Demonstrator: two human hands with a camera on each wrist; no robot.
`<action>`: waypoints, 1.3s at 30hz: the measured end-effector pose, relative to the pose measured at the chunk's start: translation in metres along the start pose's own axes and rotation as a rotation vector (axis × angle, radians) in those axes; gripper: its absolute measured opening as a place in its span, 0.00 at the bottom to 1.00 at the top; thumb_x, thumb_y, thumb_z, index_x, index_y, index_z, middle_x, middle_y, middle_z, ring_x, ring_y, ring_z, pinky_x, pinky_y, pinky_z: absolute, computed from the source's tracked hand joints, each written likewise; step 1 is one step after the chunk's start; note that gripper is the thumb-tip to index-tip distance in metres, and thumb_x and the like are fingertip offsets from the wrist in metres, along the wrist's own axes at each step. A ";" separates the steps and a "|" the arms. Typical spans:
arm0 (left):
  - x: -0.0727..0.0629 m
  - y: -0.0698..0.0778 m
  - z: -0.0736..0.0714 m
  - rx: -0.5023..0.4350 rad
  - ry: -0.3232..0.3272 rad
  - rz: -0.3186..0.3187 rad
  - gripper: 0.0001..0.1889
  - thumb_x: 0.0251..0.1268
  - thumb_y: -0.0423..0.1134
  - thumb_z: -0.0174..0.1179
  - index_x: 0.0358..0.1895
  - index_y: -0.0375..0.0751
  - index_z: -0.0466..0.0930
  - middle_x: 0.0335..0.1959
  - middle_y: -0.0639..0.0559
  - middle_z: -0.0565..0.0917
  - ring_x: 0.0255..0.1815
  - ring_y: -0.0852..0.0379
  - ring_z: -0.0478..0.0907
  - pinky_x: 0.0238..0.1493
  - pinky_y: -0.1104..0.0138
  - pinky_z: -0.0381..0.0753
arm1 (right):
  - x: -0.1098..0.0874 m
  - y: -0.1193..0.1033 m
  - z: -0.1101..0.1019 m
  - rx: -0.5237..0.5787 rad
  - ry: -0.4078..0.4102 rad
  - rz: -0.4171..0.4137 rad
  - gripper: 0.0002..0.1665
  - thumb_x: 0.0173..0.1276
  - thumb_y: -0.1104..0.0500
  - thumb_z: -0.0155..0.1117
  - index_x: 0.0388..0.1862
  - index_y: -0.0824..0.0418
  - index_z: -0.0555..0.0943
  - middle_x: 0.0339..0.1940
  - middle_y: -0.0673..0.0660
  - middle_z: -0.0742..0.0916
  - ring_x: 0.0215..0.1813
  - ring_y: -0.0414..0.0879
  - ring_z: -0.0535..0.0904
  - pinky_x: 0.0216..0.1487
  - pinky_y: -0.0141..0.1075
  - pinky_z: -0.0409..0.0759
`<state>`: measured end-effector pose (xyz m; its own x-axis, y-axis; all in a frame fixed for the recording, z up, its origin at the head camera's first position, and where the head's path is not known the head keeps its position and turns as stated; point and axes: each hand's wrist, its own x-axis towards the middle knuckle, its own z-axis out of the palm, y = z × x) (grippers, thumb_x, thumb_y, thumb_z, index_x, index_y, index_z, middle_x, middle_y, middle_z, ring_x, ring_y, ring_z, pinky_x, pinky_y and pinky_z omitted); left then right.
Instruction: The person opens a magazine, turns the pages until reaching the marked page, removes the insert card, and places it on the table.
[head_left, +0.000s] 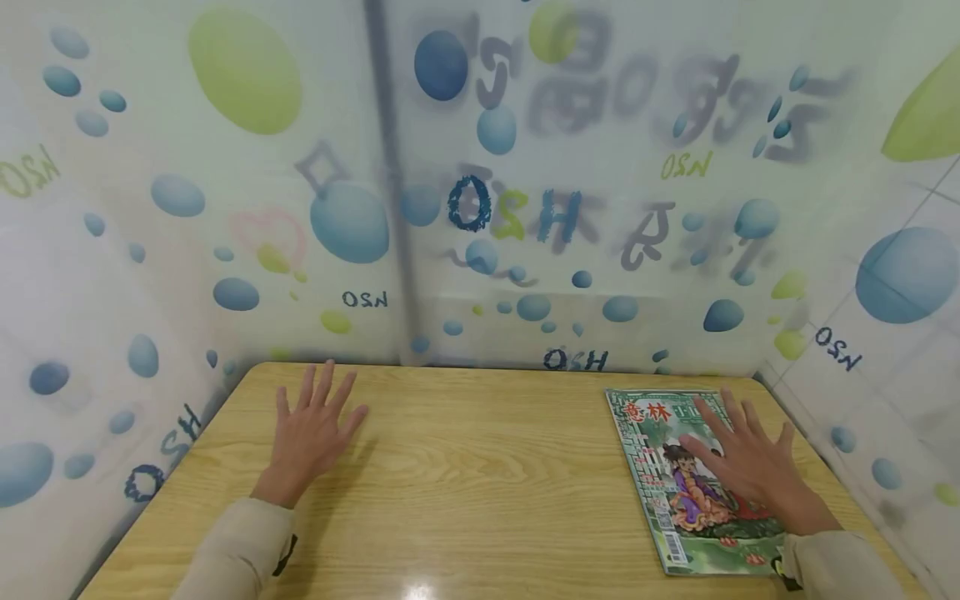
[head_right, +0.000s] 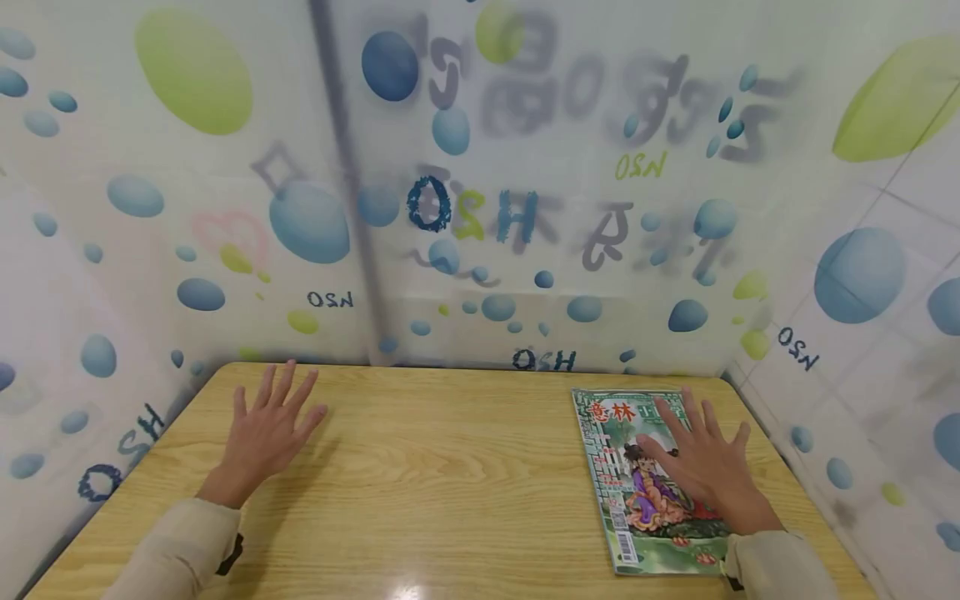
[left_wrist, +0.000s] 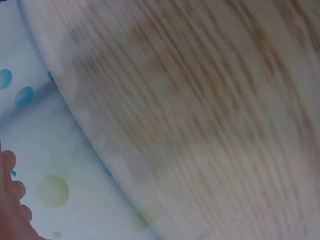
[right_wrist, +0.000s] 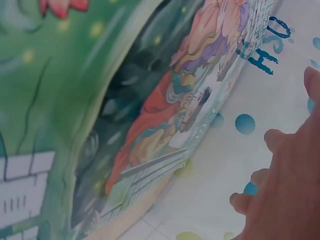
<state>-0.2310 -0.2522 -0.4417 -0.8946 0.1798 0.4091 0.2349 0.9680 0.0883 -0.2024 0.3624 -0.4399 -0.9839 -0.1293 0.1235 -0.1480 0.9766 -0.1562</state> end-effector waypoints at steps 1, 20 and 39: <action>0.000 0.001 0.000 -0.005 -0.003 -0.001 0.33 0.75 0.58 0.48 0.75 0.42 0.64 0.77 0.35 0.55 0.77 0.33 0.47 0.65 0.28 0.42 | 0.000 0.000 0.000 0.005 -0.006 0.000 0.49 0.73 0.30 0.46 0.83 0.51 0.46 0.81 0.70 0.44 0.73 0.80 0.48 0.56 0.82 0.27; 0.002 0.037 0.007 -0.005 -0.140 0.065 0.32 0.76 0.58 0.46 0.77 0.47 0.62 0.79 0.40 0.55 0.79 0.37 0.46 0.68 0.30 0.43 | 0.000 0.007 0.016 0.054 -0.197 0.074 0.51 0.72 0.27 0.42 0.80 0.60 0.54 0.77 0.77 0.49 0.71 0.82 0.47 0.53 0.85 0.35; 0.002 0.076 0.012 -0.066 -0.170 0.168 0.31 0.75 0.56 0.49 0.74 0.46 0.66 0.78 0.40 0.59 0.78 0.37 0.52 0.68 0.30 0.49 | -0.002 0.007 0.022 0.076 -0.254 0.056 0.52 0.72 0.28 0.46 0.78 0.65 0.56 0.73 0.83 0.55 0.69 0.86 0.48 0.49 0.86 0.45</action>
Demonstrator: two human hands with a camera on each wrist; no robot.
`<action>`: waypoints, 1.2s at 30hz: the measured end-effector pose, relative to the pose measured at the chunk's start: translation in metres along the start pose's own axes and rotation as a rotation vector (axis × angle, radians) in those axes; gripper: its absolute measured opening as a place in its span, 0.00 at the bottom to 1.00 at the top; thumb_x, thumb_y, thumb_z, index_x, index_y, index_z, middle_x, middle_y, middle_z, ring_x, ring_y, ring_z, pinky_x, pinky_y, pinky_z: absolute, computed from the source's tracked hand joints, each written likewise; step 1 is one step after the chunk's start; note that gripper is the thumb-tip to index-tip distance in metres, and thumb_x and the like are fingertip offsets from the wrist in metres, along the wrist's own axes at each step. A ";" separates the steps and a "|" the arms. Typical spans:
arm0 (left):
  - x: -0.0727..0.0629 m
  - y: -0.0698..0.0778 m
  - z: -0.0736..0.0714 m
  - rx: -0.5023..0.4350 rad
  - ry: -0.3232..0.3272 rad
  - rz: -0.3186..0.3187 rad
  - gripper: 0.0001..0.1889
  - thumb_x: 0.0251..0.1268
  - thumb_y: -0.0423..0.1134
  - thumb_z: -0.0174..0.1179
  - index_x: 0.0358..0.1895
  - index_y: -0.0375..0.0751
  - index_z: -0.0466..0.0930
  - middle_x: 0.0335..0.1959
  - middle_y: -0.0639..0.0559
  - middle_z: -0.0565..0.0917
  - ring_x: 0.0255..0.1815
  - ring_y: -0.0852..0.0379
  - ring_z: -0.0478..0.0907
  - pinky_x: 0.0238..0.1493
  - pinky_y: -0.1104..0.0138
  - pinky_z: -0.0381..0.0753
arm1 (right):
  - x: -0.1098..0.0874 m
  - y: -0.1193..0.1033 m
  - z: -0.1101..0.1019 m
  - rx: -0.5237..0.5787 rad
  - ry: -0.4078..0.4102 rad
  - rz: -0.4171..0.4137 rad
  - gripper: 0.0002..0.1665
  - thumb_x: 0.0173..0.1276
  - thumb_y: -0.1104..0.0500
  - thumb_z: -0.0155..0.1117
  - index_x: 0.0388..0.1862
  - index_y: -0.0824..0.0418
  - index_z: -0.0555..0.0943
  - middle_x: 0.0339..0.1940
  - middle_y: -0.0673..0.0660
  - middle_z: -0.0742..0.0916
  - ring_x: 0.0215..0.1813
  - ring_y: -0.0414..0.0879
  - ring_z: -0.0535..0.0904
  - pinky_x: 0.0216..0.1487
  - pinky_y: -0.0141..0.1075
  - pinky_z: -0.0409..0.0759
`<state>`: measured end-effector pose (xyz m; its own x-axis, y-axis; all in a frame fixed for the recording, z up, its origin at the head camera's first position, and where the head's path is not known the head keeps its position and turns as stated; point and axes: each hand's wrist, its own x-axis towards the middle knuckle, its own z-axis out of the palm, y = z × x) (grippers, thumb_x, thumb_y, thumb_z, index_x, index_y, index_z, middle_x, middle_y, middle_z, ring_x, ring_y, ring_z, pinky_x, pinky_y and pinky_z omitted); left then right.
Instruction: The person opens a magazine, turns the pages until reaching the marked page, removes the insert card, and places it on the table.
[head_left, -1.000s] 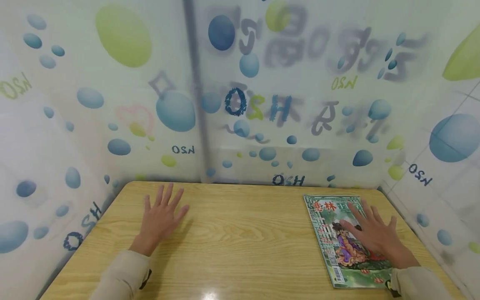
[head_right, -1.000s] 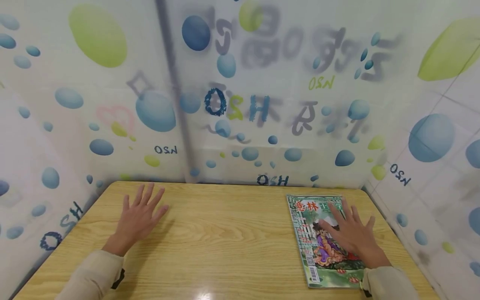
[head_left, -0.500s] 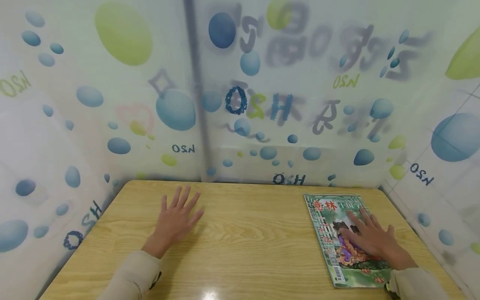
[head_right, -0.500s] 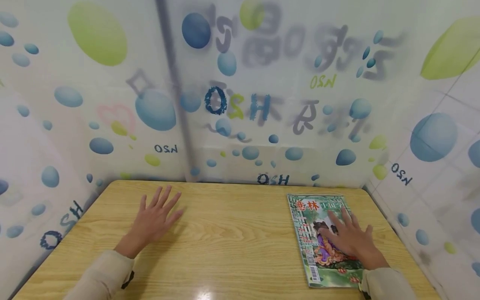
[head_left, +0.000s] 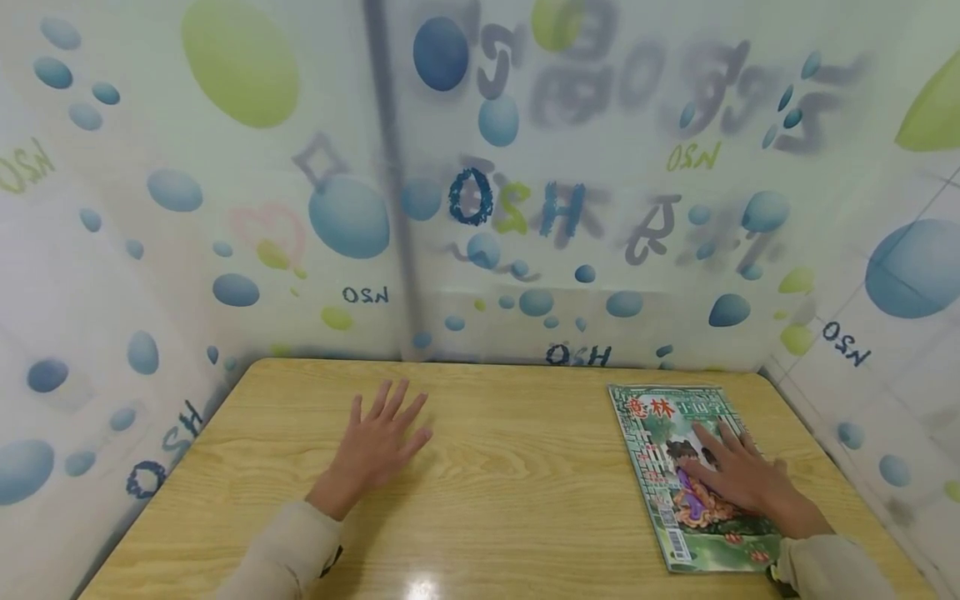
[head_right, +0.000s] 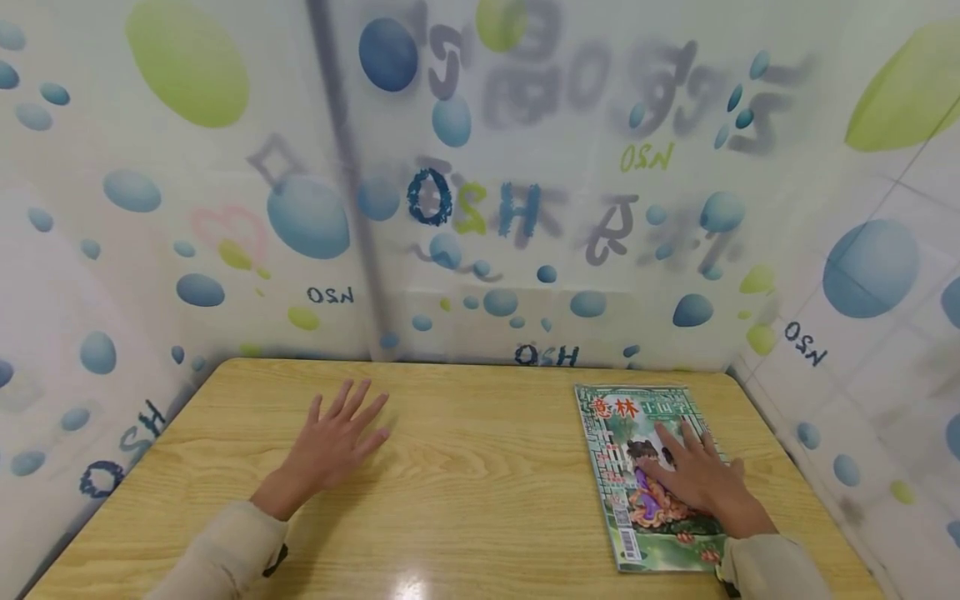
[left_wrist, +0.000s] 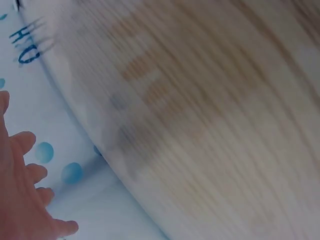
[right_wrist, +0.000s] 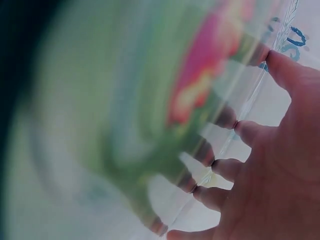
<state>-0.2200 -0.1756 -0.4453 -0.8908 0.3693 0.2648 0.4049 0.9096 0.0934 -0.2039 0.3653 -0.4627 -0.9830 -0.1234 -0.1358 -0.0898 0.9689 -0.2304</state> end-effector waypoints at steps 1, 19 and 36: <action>0.001 0.003 0.000 -0.012 -0.005 0.009 0.30 0.76 0.56 0.49 0.74 0.45 0.66 0.78 0.39 0.59 0.78 0.36 0.52 0.68 0.31 0.49 | 0.000 0.000 0.000 0.011 0.002 -0.005 0.52 0.72 0.29 0.47 0.78 0.66 0.56 0.73 0.83 0.55 0.69 0.87 0.47 0.49 0.86 0.46; 0.019 0.044 0.010 -0.077 -0.072 0.115 0.30 0.77 0.58 0.44 0.76 0.49 0.64 0.78 0.41 0.57 0.79 0.38 0.50 0.69 0.32 0.50 | 0.004 -0.013 -0.007 0.039 -0.068 -0.012 0.54 0.72 0.30 0.49 0.77 0.71 0.56 0.72 0.86 0.53 0.68 0.89 0.44 0.55 0.80 0.55; 0.025 0.068 0.015 -0.124 -0.100 0.155 0.30 0.78 0.59 0.43 0.75 0.50 0.65 0.79 0.42 0.56 0.79 0.39 0.48 0.70 0.33 0.47 | 0.003 -0.031 -0.016 0.092 -0.165 -0.032 0.54 0.72 0.31 0.52 0.78 0.69 0.54 0.73 0.85 0.51 0.68 0.88 0.44 0.57 0.80 0.53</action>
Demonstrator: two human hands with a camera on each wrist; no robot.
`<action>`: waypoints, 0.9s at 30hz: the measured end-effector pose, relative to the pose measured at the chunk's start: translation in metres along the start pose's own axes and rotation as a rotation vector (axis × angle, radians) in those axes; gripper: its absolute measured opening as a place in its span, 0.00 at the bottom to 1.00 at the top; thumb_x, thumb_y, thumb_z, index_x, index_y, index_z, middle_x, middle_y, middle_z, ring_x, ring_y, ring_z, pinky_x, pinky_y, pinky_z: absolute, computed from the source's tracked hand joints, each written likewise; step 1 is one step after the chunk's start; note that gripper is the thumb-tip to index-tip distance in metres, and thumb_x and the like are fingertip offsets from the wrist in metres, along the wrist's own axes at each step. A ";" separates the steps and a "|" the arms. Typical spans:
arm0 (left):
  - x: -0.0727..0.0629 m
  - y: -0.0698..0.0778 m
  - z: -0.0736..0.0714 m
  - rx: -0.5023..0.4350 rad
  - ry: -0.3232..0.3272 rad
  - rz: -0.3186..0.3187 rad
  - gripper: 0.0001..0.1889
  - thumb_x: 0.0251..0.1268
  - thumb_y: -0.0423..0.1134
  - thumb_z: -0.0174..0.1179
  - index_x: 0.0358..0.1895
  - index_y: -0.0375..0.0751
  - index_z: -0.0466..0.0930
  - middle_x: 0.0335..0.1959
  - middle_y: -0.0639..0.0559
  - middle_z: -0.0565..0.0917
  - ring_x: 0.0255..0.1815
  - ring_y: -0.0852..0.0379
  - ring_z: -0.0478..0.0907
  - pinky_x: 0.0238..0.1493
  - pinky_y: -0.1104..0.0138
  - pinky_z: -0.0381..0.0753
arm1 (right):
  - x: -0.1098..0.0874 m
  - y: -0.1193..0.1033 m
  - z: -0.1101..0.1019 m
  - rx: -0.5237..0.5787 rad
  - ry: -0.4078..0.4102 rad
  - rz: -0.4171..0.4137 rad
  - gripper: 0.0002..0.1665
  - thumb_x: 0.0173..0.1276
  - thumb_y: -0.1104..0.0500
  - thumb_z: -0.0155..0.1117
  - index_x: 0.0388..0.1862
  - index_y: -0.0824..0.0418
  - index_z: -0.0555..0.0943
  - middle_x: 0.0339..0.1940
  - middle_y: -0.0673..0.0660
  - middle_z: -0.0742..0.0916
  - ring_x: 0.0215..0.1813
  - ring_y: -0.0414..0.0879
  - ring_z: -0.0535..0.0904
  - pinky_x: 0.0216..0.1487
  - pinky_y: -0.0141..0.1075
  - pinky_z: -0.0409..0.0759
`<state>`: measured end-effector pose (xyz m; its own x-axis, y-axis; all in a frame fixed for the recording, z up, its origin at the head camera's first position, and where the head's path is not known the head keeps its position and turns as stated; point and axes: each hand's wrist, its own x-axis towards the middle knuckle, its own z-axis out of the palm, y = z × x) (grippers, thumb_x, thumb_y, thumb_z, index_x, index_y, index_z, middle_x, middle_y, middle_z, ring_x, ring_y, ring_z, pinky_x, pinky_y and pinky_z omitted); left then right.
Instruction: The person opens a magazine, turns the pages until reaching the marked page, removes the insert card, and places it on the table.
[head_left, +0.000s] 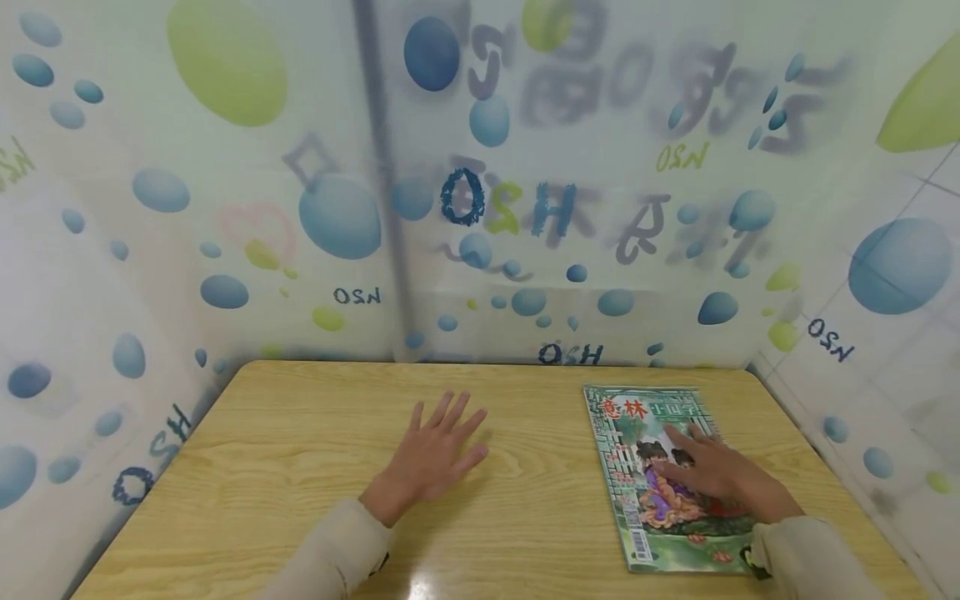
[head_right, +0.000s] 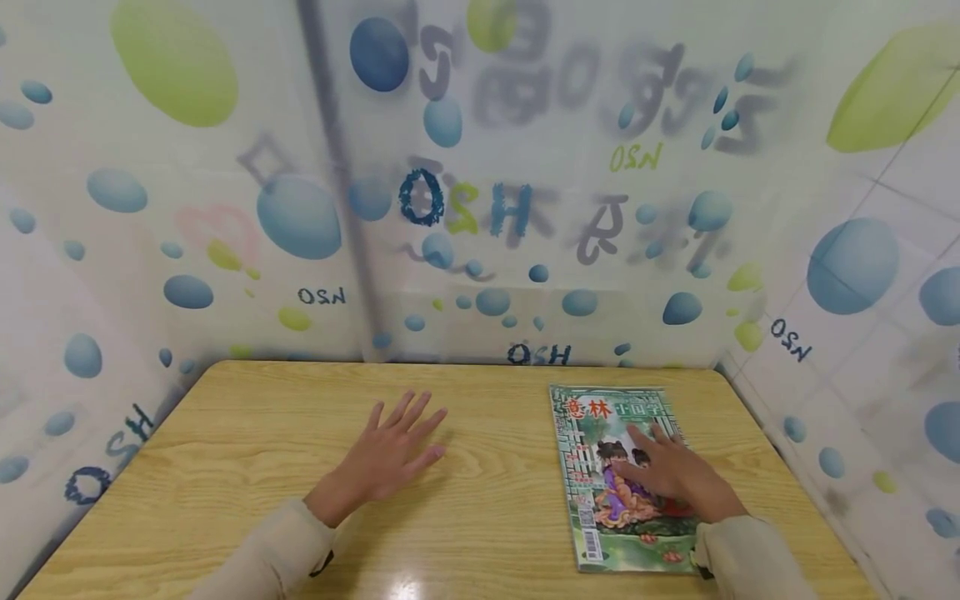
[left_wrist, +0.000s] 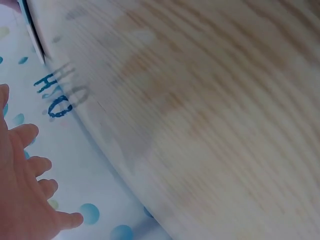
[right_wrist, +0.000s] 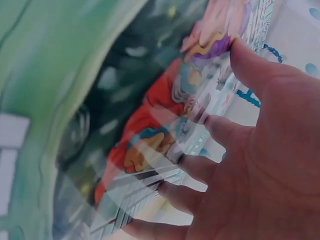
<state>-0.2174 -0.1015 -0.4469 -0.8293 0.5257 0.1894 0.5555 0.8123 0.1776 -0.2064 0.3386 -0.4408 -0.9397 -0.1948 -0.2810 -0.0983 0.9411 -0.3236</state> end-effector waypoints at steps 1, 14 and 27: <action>0.000 0.001 0.000 -0.001 0.000 0.003 0.30 0.78 0.59 0.43 0.75 0.50 0.65 0.79 0.42 0.55 0.79 0.39 0.48 0.70 0.33 0.47 | 0.000 -0.001 0.000 0.002 -0.001 -0.007 0.53 0.72 0.32 0.52 0.78 0.69 0.54 0.73 0.85 0.51 0.68 0.88 0.44 0.57 0.80 0.53; 0.007 0.018 0.005 -0.035 -0.033 0.027 0.30 0.78 0.58 0.42 0.76 0.52 0.63 0.80 0.43 0.54 0.80 0.41 0.46 0.71 0.34 0.45 | 0.002 -0.019 -0.003 -0.014 -0.033 -0.108 0.50 0.69 0.39 0.63 0.75 0.72 0.60 0.71 0.86 0.57 0.67 0.85 0.56 0.58 0.74 0.61; 0.016 0.035 0.007 -0.004 -0.070 0.033 0.30 0.78 0.61 0.39 0.77 0.54 0.62 0.80 0.45 0.54 0.80 0.42 0.46 0.71 0.35 0.47 | 0.002 -0.042 -0.004 -0.021 -0.097 -0.148 0.48 0.67 0.46 0.68 0.76 0.69 0.61 0.72 0.83 0.59 0.68 0.80 0.60 0.60 0.70 0.64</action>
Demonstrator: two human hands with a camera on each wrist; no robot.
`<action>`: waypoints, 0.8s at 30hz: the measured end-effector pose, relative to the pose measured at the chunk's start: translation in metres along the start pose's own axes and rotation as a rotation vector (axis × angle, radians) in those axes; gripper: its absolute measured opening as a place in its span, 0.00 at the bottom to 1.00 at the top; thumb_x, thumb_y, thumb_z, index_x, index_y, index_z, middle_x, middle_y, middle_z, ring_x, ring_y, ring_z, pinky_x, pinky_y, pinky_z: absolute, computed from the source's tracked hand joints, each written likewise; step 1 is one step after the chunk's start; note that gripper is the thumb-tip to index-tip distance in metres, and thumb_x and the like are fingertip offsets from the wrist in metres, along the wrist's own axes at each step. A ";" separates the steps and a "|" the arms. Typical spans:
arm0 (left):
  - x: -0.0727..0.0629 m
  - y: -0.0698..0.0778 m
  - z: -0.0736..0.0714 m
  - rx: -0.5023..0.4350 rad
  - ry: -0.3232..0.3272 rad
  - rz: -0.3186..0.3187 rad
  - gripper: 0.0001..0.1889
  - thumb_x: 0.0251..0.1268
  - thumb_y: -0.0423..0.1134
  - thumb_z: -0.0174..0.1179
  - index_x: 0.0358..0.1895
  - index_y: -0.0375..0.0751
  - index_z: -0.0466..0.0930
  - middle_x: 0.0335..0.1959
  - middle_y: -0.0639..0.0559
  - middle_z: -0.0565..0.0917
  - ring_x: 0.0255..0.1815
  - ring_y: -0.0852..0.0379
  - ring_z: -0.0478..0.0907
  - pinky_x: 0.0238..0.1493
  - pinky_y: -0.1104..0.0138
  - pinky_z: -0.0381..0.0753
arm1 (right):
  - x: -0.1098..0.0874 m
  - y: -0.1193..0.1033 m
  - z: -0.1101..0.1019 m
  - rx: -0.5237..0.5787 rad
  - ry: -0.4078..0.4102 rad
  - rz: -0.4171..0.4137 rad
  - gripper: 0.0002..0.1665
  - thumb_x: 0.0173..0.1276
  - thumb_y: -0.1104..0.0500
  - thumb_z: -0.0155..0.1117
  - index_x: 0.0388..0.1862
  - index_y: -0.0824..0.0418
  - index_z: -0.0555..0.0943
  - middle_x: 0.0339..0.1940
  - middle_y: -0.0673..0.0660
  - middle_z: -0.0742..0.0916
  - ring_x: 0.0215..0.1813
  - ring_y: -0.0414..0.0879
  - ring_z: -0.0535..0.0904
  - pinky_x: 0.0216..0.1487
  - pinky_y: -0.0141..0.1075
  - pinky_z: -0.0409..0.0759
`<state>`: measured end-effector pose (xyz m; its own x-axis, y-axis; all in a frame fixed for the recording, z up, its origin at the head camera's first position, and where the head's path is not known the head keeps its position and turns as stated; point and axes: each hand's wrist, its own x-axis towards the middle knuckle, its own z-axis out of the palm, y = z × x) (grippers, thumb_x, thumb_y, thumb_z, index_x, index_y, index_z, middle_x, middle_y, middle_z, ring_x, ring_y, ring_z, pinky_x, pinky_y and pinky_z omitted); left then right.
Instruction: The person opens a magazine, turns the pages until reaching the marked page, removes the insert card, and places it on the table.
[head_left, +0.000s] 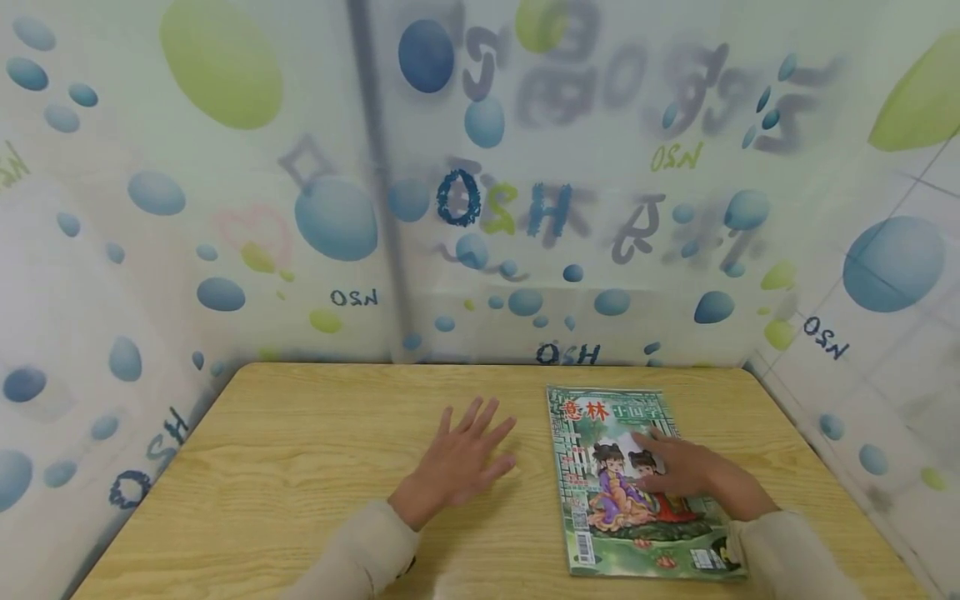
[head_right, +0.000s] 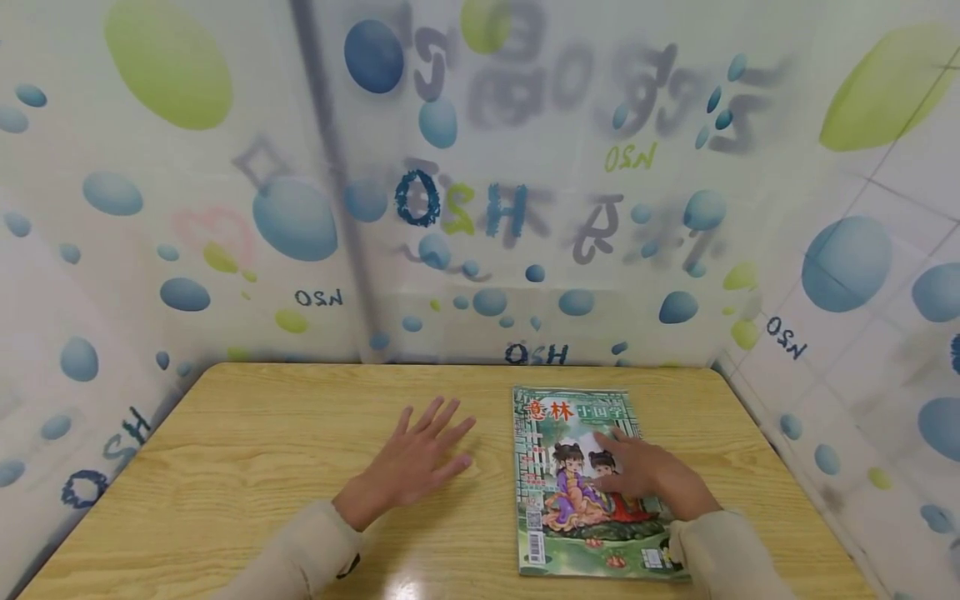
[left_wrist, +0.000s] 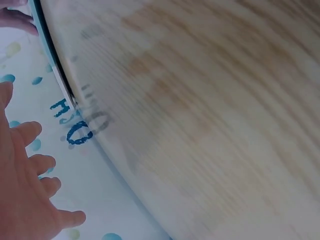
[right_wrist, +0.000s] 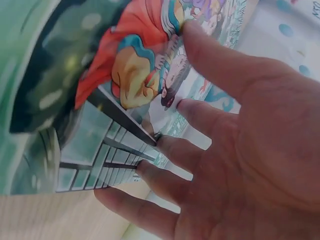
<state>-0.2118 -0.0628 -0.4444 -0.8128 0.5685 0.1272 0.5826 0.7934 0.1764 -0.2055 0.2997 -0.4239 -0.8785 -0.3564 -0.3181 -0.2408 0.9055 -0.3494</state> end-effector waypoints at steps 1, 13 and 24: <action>0.001 0.001 0.000 -0.002 -0.002 0.001 0.30 0.78 0.61 0.39 0.77 0.54 0.62 0.80 0.45 0.54 0.80 0.42 0.46 0.71 0.35 0.46 | 0.000 -0.002 0.000 0.005 -0.005 -0.004 0.48 0.67 0.47 0.68 0.76 0.69 0.61 0.73 0.83 0.58 0.68 0.80 0.60 0.60 0.70 0.64; 0.008 0.013 0.009 -0.010 -0.058 0.043 0.32 0.77 0.62 0.40 0.78 0.55 0.59 0.80 0.45 0.53 0.80 0.42 0.48 0.72 0.36 0.48 | 0.007 -0.030 0.007 -0.036 0.023 -0.016 0.46 0.65 0.46 0.70 0.76 0.64 0.64 0.74 0.77 0.63 0.68 0.75 0.65 0.59 0.67 0.68; 0.011 0.023 0.014 0.015 -0.168 0.080 0.33 0.74 0.65 0.44 0.77 0.60 0.60 0.80 0.48 0.56 0.79 0.44 0.52 0.72 0.39 0.52 | 0.015 -0.047 0.017 -0.062 0.067 -0.048 0.45 0.65 0.44 0.69 0.75 0.63 0.66 0.73 0.75 0.66 0.68 0.73 0.66 0.58 0.66 0.70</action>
<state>-0.2071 -0.0357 -0.4526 -0.7535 0.6570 -0.0246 0.6461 0.7469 0.1575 -0.2006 0.2474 -0.4272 -0.8906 -0.3850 -0.2420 -0.3064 0.9012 -0.3064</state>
